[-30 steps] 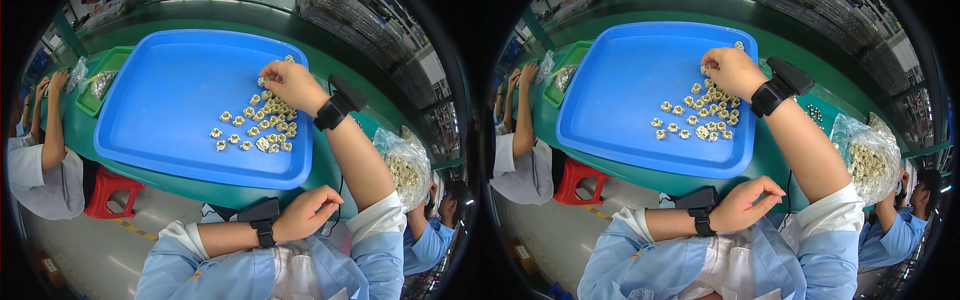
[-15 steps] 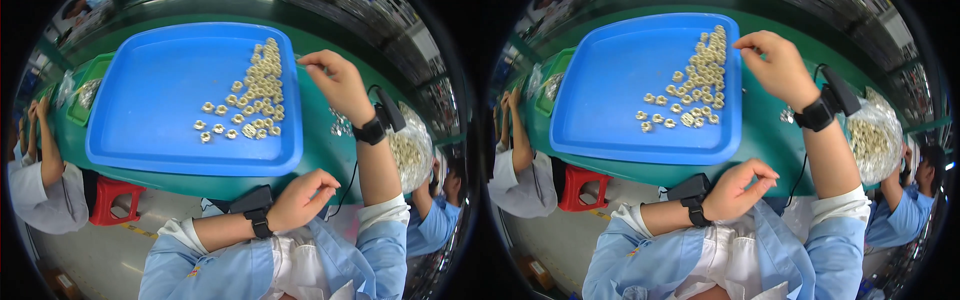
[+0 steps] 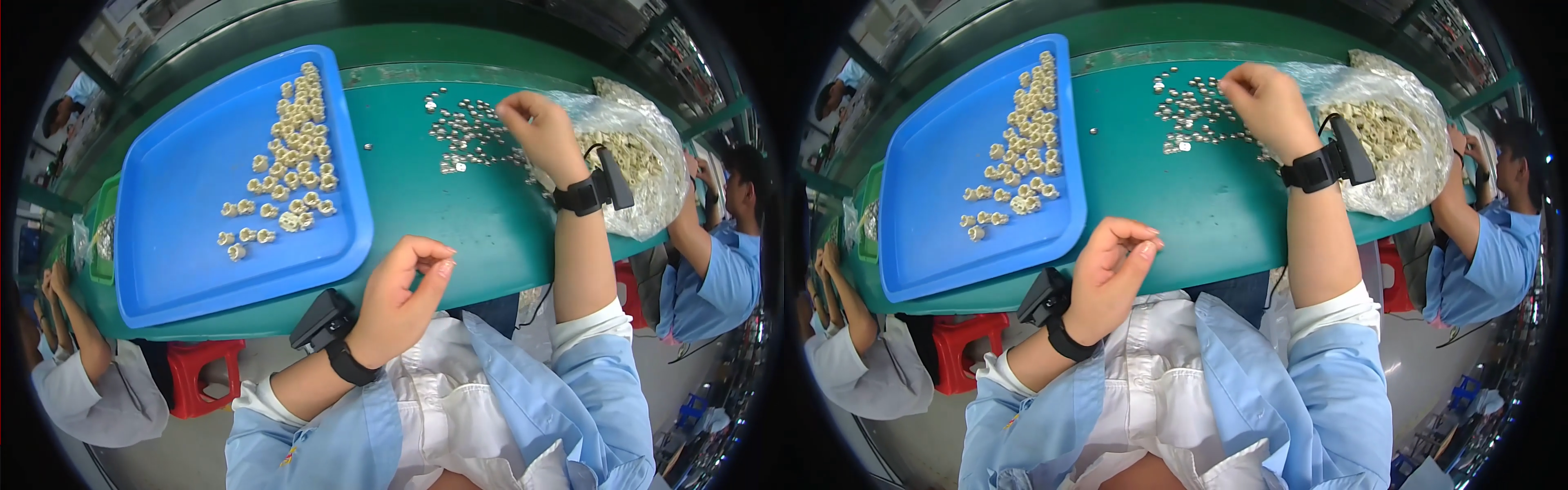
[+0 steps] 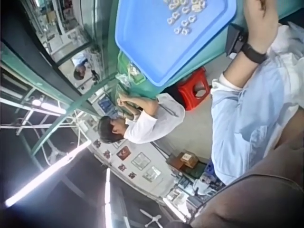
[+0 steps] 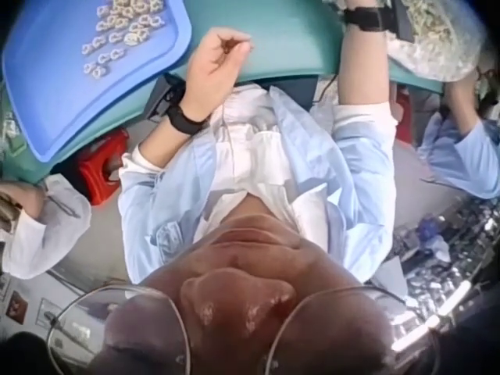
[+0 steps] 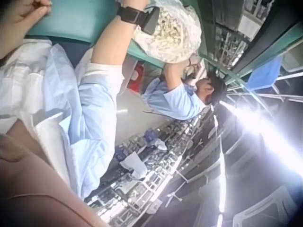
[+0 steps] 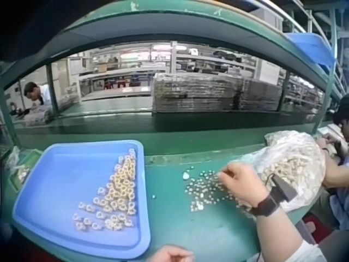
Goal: Assemble small gold-colored metal components by manually inserting a pin into a circular base.
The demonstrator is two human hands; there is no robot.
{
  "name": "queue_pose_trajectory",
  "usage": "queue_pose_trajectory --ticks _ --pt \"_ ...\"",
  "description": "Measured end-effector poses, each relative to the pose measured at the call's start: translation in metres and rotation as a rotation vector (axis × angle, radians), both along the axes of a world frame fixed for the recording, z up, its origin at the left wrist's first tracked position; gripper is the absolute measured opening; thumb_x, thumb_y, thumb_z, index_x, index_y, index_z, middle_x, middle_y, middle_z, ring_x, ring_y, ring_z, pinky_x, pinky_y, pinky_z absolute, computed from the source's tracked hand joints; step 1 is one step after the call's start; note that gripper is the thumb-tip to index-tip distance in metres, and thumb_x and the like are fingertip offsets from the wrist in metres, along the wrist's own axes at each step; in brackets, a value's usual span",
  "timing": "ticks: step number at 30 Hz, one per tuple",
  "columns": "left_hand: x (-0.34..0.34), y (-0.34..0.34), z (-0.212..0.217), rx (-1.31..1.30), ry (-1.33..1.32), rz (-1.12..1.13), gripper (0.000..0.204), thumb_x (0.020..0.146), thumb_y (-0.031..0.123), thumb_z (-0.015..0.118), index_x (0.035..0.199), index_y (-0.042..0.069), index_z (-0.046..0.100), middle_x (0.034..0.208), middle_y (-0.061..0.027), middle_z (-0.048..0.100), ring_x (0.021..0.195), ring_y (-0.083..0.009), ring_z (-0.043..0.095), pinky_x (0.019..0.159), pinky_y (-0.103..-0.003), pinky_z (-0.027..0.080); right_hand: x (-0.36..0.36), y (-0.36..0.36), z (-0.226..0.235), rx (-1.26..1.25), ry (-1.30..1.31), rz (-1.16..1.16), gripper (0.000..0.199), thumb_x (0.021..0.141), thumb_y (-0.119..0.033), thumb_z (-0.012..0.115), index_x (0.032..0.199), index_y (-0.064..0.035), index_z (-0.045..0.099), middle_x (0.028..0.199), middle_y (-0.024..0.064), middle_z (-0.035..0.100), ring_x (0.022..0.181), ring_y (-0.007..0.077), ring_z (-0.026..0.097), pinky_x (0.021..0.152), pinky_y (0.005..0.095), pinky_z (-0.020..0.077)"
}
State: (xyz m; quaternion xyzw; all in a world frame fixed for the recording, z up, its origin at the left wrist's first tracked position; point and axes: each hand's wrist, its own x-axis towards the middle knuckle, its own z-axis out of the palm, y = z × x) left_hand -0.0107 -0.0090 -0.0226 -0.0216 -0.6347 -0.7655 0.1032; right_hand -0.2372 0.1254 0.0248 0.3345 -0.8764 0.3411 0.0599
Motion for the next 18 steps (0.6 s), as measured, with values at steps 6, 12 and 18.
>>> queue_pose_trajectory --ticks 6,12,18 --pt "-0.013 0.01 0.022 -0.367 -0.033 0.101 0.012 0.08 0.006 0.055 0.091 0.001 0.053 0.09 -0.0087 0.056 0.081 -0.0175 0.054 0.071 -0.027 0.043 -0.019 0.063 0.011 0.12 -0.148 -0.498 0.016 0.077 -0.014 0.061 0.086 -0.0009 0.06 0.074 0.006 0.058 0.068 0.0123 0.052 0.063 0.0256 0.0426" --pt "-0.031 0.01 0.027 -0.659 0.044 0.102 0.014 0.077 0.006 0.056 0.09 0.002 0.053 0.092 -0.0112 0.055 0.083 -0.0246 0.054 0.072 -0.031 0.043 -0.009 0.082 -0.02 0.031 -0.164 -0.225 0.02 0.076 -0.017 0.062 0.088 -0.001 0.061 0.077 0.0071 0.056 0.069 0.0125 0.051 0.064 0.0268 0.0432" --pt "-0.032 0.01 0.022 -0.651 0.019 0.1 0.013 0.077 0.006 0.056 0.089 0.001 0.053 0.091 -0.0128 0.055 0.083 -0.026 0.054 0.072 -0.031 0.043 -0.008 0.069 -0.018 0.261 0.026 -0.172 0.022 0.075 -0.016 0.062 0.093 -0.0021 0.06 0.084 0.0049 0.057 0.076 0.0127 0.052 0.066 0.0271 0.044"
